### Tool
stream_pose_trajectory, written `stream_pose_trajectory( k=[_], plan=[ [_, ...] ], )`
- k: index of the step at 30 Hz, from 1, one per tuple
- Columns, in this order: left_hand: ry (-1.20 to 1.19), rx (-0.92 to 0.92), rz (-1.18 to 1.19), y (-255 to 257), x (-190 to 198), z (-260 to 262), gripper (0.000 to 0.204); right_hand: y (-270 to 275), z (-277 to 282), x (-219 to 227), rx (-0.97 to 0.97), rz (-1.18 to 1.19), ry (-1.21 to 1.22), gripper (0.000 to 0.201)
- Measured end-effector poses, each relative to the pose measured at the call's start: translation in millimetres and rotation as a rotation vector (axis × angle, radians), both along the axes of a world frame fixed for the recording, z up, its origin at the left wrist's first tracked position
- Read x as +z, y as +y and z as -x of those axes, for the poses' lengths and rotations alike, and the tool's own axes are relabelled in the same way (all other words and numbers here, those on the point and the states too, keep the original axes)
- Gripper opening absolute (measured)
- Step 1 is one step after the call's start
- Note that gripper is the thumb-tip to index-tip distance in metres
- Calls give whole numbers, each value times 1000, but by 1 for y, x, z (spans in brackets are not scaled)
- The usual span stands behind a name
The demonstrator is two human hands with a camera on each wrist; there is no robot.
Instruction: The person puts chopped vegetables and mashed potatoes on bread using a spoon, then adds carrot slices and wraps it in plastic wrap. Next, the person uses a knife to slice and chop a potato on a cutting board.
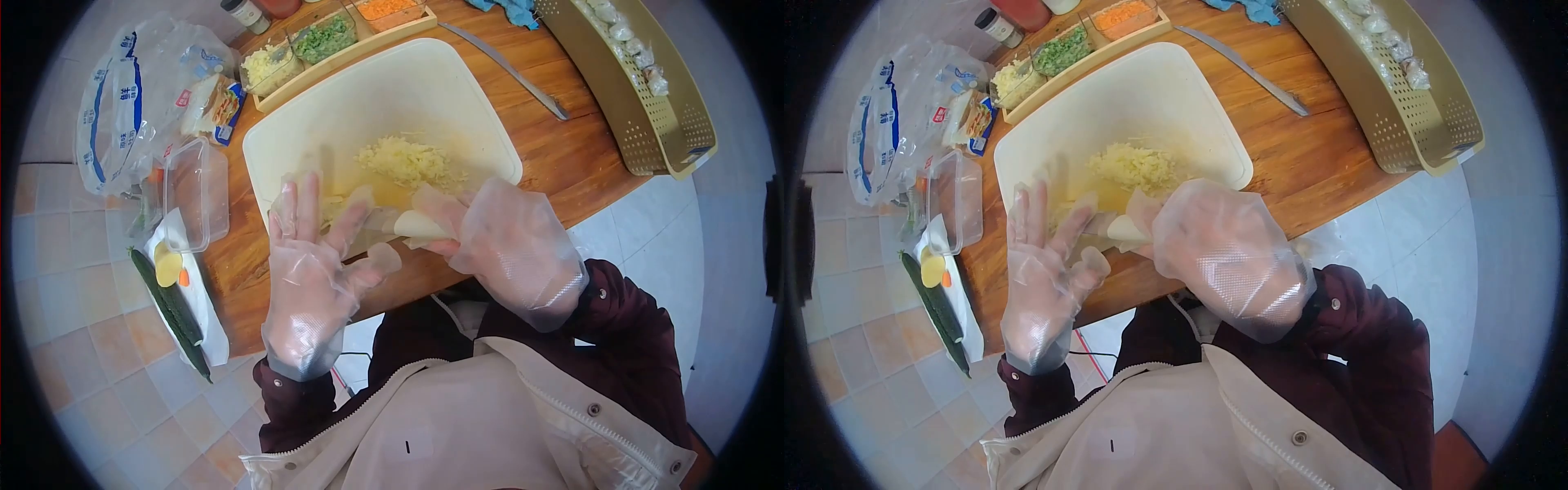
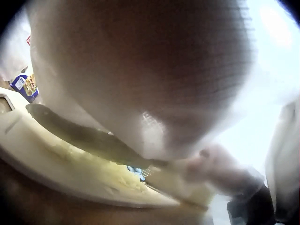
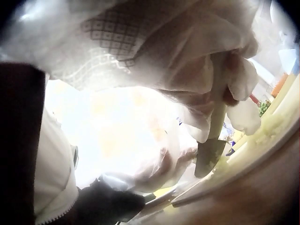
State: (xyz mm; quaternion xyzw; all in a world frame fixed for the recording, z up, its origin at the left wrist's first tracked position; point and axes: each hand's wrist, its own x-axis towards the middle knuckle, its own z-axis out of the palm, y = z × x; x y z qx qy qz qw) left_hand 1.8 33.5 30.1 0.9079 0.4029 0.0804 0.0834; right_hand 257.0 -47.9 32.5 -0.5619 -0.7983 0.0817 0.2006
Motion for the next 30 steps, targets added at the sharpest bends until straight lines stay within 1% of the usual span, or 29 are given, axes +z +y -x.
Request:
stream_pose_trajectory(
  k=[2, 4, 5, 8, 9, 11, 13, 15, 16, 18, 19, 21, 22, 23, 24, 25, 26, 28, 29, 30],
  plan=[
    [13, 12, 15, 1, 2, 2, 69, -1, -4, 3, -13, -4, 22, 27],
    [25, 24, 29, 3, 2, 4, 68, -3, -11, 5, 26, -72, 17, 27],
    [-9, 35, 50, 4, 1, 5, 67, -5, -14, 3, 26, -72, 18, 27],
    [-47, 45, 87, 9, -2, 9, 67, -14, -21, -3, -38, -93, -23, 28],
    [-51, 43, 103, 10, -3, 10, 68, -17, -25, -2, -79, 40, 77, 34],
    [-31, 37, 99, 12, -6, 14, 69, -23, -32, 5, -118, 175, 175, 40],
    [-14, 35, 97, 14, -7, 18, 71, -30, -37, 21, -146, 212, 197, 41],
    [-16, -11, 45, 14, -9, 22, 75, -34, -45, 40, -161, 249, 210, 42],
    [-24, 6, 48, 13, -10, 25, 75, -35, -50, 45, -147, 293, 203, 43],
    [-121, 18, 101, 11, -14, 31, 88, -37, -61, 54, -119, 381, 189, 46],
    [-130, 36, 102, 11, -14, 33, 88, -40, -58, 56, -223, 434, 414, 46],
    [-178, 101, 108, 10, -14, 33, 102, -44, -47, 46, -349, 445, 689, 45],
    [-186, 114, 110, 11, -15, 31, 102, -45, -42, 41, -409, 433, 830, 44],
    [-151, 102, 110, 13, -17, 28, 108, -41, -39, 39, -396, 441, 772, 41],
    [-116, 87, 110, 14, -18, 26, 113, -41, -33, 32, -379, 419, 777, 40],
    [-124, 96, 110, 14, -19, 23, 113, -40, -28, 24, -362, 396, 782, 39],
    [-103, 80, 114, 14, -20, 20, 111, -40, -22, 17, -345, 374, 787, 39],
    [-94, 67, 129, 13, -21, 12, 109, -39, -16, 12, -398, 523, 825, 40],
    [-110, 36, 103, 13, -17, 6, 105, -42, -16, 1, -377, 513, 866, 45],
    [-128, 7, 76, 14, -15, 1, 100, -43, -16, 1, -375, 522, 846, 45]
  ],
)
